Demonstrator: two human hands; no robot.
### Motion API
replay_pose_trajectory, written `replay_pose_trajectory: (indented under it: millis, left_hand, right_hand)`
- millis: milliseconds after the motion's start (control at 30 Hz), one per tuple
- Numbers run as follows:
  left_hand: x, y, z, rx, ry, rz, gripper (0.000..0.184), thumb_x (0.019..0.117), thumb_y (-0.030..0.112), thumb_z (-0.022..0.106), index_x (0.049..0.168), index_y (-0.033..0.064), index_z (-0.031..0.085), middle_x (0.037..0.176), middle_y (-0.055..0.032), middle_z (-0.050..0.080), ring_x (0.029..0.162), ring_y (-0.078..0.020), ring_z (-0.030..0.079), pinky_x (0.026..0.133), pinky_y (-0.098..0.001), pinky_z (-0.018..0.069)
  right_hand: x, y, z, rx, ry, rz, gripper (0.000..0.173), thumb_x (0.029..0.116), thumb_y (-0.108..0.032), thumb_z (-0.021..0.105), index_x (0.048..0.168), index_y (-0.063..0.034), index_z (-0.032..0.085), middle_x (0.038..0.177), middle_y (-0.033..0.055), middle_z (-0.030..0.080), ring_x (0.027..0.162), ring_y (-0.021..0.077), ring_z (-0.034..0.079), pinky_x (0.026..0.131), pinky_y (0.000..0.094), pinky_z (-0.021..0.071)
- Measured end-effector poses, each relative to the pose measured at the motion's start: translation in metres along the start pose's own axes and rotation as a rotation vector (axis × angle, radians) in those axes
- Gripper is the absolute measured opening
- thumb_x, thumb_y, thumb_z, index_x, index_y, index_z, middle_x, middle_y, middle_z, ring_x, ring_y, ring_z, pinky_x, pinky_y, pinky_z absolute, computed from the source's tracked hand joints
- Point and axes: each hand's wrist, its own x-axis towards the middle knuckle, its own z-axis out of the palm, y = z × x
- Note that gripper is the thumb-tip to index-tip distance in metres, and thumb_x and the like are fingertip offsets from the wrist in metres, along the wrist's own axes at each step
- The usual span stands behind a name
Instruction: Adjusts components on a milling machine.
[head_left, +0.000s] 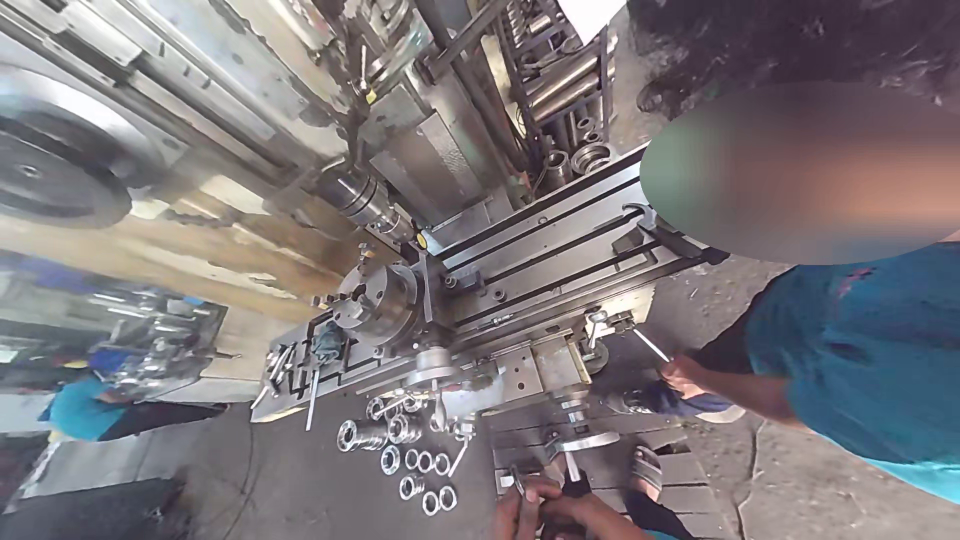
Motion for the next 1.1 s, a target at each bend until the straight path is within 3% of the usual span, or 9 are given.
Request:
replay_pose_trajectory:
  millis: [300, 467, 1100]
  left_hand:
    - [0.0003, -0.0022, -0.0015, -0.006, -0.011, 0.008, 0.047, 0.1111, 0.024, 0.032, 0.107, -0.0038, 0.071, 0.112, -0.0112, 0.074, 0.110, -0.0155, 0.068, 0.100, -0.0364, 0.0548]
    - [0.0001, 0.0006, -0.0022, 0.045, -0.018, -0.009, 0.047, 0.1103, 0.021, 0.032, 0.106, -0.0026, 0.072, 0.112, -0.0119, 0.074, 0.108, -0.0157, 0.069, 0.093, -0.0348, 0.0568]
    - [0.0026, 0.0005, -0.0011, 0.015, -0.020, 0.016, 0.043, 0.1101, 0.019, 0.036, 0.106, -0.0036, 0.072, 0.110, -0.0117, 0.074, 0.107, -0.0169, 0.070, 0.098, -0.0362, 0.0563]
  right_hand:
    - [0.0002, -0.0025, -0.0008, 0.006, -0.006, 0.013, 0.028, 0.1034, -0.007, 0.054, 0.128, 0.0028, 0.064, 0.103, 0.0140, 0.075, 0.087, 0.0214, 0.073, 0.082, 0.0421, 0.0603]
    - [-0.0007, 0.0010, 0.0005, 0.013, -0.006, 0.033, 0.028, 0.1035, -0.007, 0.054, 0.128, 0.0006, 0.065, 0.104, 0.0127, 0.076, 0.088, 0.0214, 0.074, 0.083, 0.0429, 0.0608]
    - [0.0005, 0.0022, 0.0009, 0.008, -0.006, 0.011, 0.028, 0.1035, -0.007, 0.054, 0.128, 0.0017, 0.065, 0.105, 0.0130, 0.076, 0.090, 0.0210, 0.074, 0.084, 0.0424, 0.0611]
